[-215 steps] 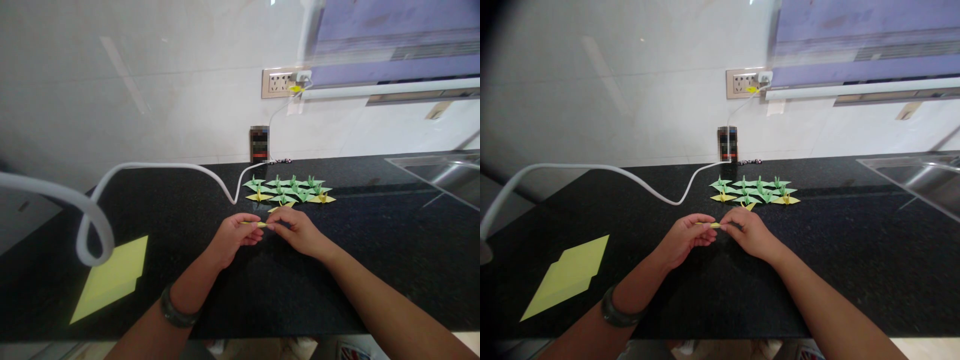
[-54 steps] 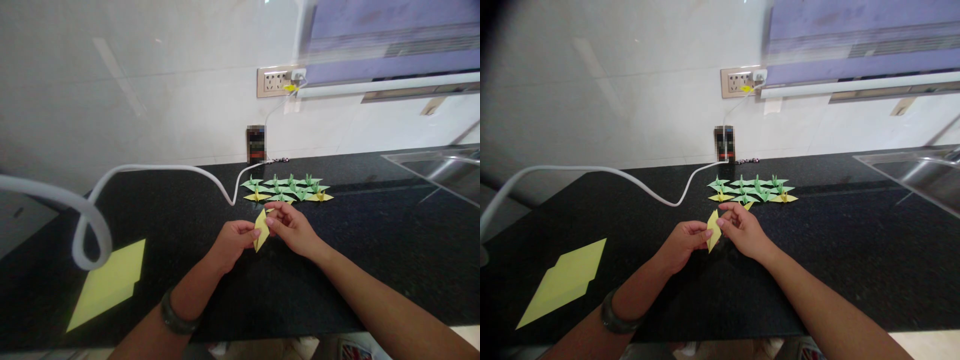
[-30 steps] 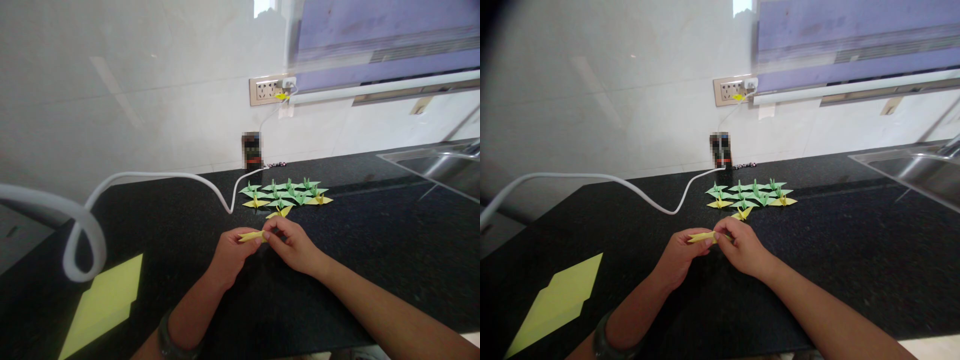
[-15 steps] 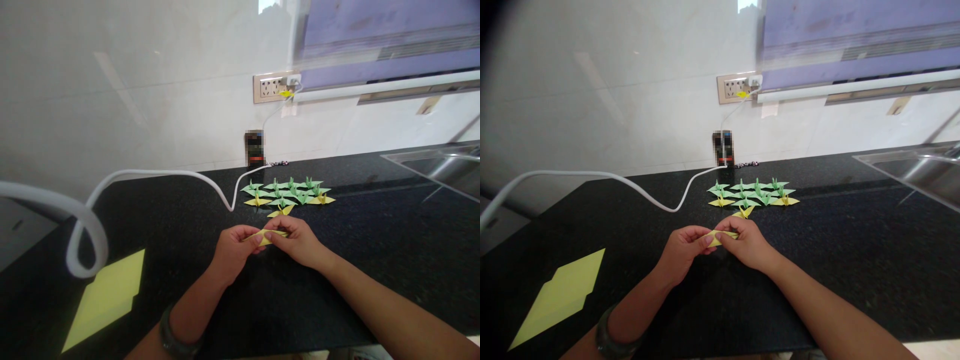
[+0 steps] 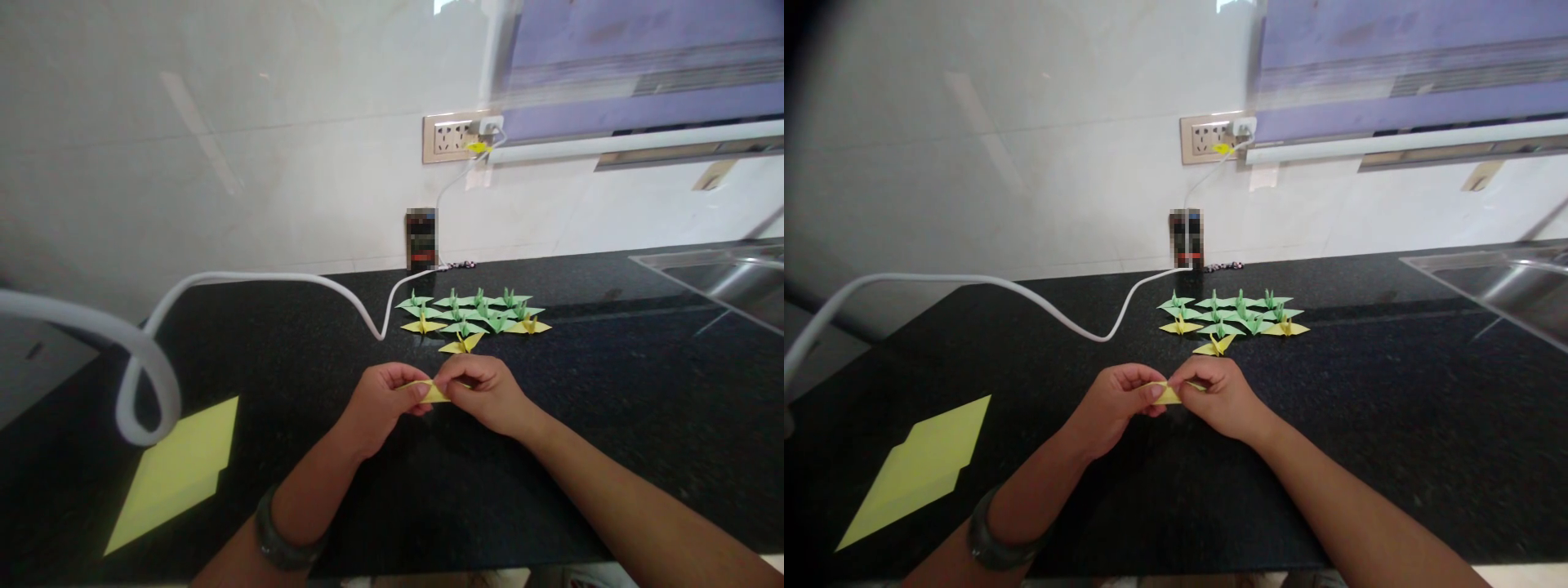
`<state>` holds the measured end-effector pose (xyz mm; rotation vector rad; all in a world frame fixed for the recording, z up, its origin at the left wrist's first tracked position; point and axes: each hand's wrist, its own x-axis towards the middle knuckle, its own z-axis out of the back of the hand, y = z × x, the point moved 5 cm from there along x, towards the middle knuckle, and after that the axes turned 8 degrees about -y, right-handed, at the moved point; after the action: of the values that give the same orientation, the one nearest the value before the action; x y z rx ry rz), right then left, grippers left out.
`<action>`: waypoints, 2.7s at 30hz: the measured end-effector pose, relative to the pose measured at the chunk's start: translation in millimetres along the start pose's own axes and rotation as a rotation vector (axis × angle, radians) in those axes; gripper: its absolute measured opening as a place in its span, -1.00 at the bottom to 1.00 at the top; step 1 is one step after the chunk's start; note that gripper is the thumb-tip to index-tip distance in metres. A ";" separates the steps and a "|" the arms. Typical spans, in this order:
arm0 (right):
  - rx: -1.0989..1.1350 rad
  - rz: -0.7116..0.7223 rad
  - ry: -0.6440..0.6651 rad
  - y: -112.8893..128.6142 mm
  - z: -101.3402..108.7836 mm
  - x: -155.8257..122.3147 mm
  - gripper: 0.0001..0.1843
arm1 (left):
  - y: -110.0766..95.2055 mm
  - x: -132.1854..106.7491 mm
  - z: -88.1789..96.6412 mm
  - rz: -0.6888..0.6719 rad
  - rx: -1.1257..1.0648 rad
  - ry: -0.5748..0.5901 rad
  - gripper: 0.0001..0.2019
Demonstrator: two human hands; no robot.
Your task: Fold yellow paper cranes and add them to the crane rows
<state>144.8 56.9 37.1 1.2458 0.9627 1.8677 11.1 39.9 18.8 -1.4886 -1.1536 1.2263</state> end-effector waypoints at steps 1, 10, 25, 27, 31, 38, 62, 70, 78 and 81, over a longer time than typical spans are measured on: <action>-0.011 0.010 0.000 0.4 0.3 0.1 -0.89 | 0.5 0.1 0.1 0.018 -0.016 0.017 -0.80; -0.095 0.152 0.041 5.3 -0.5 -0.4 -0.86 | 1.4 2.7 1.2 -0.005 0.001 -0.031 -0.77; -0.205 0.033 0.027 2.8 -1.6 2.3 -0.87 | -6.7 1.0 6.4 -0.298 0.325 -0.169 -0.81; -0.218 0.032 0.021 3.3 -1.7 2.1 -0.87 | -5.7 0.8 5.9 -0.302 0.338 -0.177 -0.82; -0.222 0.008 0.016 4.6 -3.3 0.7 -0.87 | -7.6 -1.0 4.3 -0.324 0.412 -0.159 -0.82; -0.142 -0.121 -0.065 -5.7 -6.9 -1.5 -0.86 | -13.6 0.8 6.4 -0.363 0.468 -0.179 -0.80; 0.017 -0.263 -0.040 -16.8 -17.6 -4.5 -0.76 | -2.6 8.1 3.2 -0.234 0.222 -0.120 -0.83; 0.005 -0.216 -0.207 -10.8 -9.3 -4.6 -0.75 | 6.9 8.7 0.3 -0.130 0.051 -0.115 -0.79; 0.319 -0.288 -0.123 -16.0 -12.6 -3.2 -0.81 | 10.7 6.6 -6.7 -0.006 -0.153 0.034 -0.79; 0.342 -0.293 -0.126 -18.3 -12.4 -3.0 -0.83 | 10.4 6.4 -7.2 0.013 -0.170 0.024 -0.78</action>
<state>136.6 60.8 16.7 1.3159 1.3538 1.4216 20.0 43.7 8.5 -1.6338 -1.2592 1.1393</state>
